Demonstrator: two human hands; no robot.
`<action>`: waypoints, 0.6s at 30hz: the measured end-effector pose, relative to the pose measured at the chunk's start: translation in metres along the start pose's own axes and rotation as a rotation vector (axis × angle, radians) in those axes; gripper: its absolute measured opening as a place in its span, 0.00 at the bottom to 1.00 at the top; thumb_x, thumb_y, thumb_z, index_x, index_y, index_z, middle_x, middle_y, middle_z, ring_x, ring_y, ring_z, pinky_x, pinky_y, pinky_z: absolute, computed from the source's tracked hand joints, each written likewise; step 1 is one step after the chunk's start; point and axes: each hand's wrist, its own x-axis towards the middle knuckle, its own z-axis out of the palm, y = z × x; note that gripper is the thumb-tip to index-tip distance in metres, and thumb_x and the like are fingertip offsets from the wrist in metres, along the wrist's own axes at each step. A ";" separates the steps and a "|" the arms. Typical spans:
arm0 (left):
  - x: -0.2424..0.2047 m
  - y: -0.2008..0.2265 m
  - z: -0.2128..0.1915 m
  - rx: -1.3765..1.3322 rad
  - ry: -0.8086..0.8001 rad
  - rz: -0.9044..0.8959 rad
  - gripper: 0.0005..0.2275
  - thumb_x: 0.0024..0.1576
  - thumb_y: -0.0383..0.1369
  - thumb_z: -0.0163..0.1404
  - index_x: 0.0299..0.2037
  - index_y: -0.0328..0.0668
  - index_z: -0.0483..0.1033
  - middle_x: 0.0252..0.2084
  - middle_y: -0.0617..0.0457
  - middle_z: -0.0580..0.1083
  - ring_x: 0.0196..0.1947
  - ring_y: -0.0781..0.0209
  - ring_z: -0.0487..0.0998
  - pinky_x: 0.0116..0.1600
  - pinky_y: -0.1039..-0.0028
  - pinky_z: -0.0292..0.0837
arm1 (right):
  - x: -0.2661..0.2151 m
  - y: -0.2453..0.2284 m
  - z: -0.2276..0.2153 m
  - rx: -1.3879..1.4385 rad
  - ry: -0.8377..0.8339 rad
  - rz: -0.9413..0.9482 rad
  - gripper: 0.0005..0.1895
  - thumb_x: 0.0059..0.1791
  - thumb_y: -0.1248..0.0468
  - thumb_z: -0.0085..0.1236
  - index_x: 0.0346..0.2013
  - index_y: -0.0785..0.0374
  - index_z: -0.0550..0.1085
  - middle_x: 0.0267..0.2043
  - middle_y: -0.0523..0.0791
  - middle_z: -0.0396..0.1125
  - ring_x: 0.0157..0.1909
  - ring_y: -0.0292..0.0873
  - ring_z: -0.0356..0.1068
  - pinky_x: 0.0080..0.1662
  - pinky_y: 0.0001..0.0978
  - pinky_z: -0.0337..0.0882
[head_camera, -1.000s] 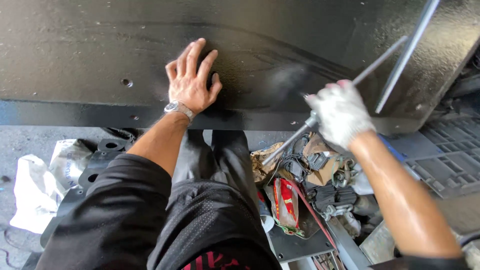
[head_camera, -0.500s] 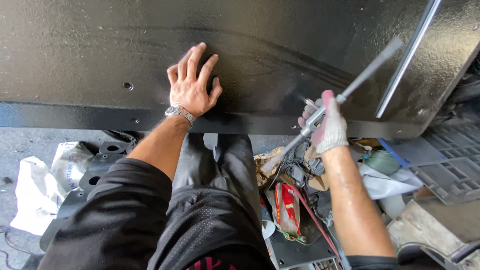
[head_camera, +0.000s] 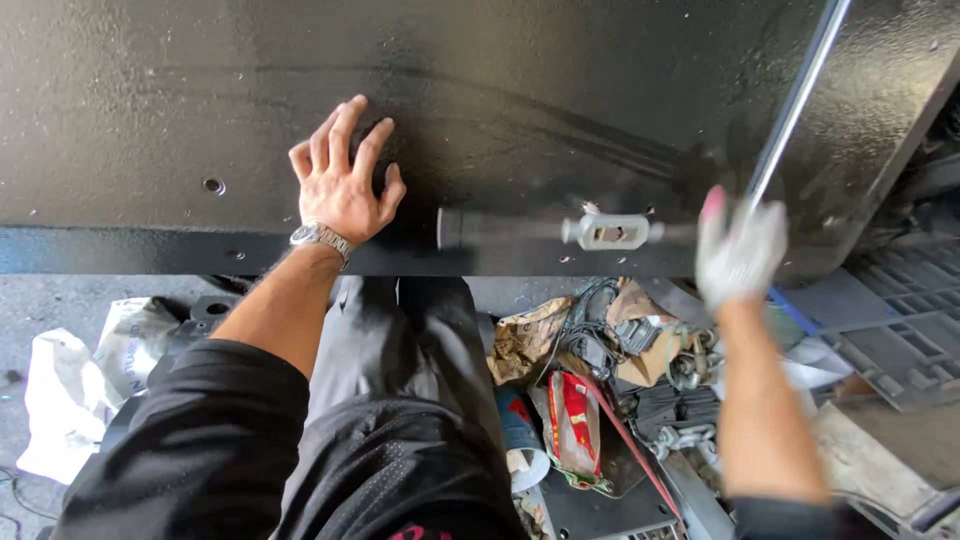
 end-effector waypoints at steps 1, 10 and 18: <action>-0.002 0.000 -0.001 0.012 -0.014 -0.010 0.26 0.59 0.42 0.54 0.69 0.54 0.69 0.77 0.46 0.55 0.75 0.47 0.57 0.66 0.50 0.53 | -0.031 -0.001 0.007 0.081 -0.117 0.225 0.33 0.65 0.45 0.39 0.34 0.73 0.72 0.41 0.64 0.67 0.49 0.62 0.68 0.57 0.56 0.67; -0.002 0.001 0.001 0.031 -0.006 -0.029 0.25 0.58 0.42 0.54 0.67 0.56 0.71 0.76 0.47 0.56 0.74 0.48 0.58 0.66 0.51 0.52 | -0.031 -0.275 -0.041 2.324 -0.751 1.045 0.25 0.52 0.47 0.51 0.58 0.58 0.70 0.57 0.49 0.73 0.54 0.47 0.73 0.55 0.45 0.75; -0.007 0.003 -0.008 0.035 0.071 -0.016 0.25 0.58 0.40 0.57 0.67 0.54 0.71 0.76 0.49 0.59 0.73 0.48 0.61 0.68 0.53 0.55 | 0.167 -0.130 -0.008 2.168 -0.215 0.060 0.24 0.55 0.46 0.50 0.50 0.65 0.73 0.50 0.55 0.72 0.51 0.54 0.74 0.53 0.47 0.74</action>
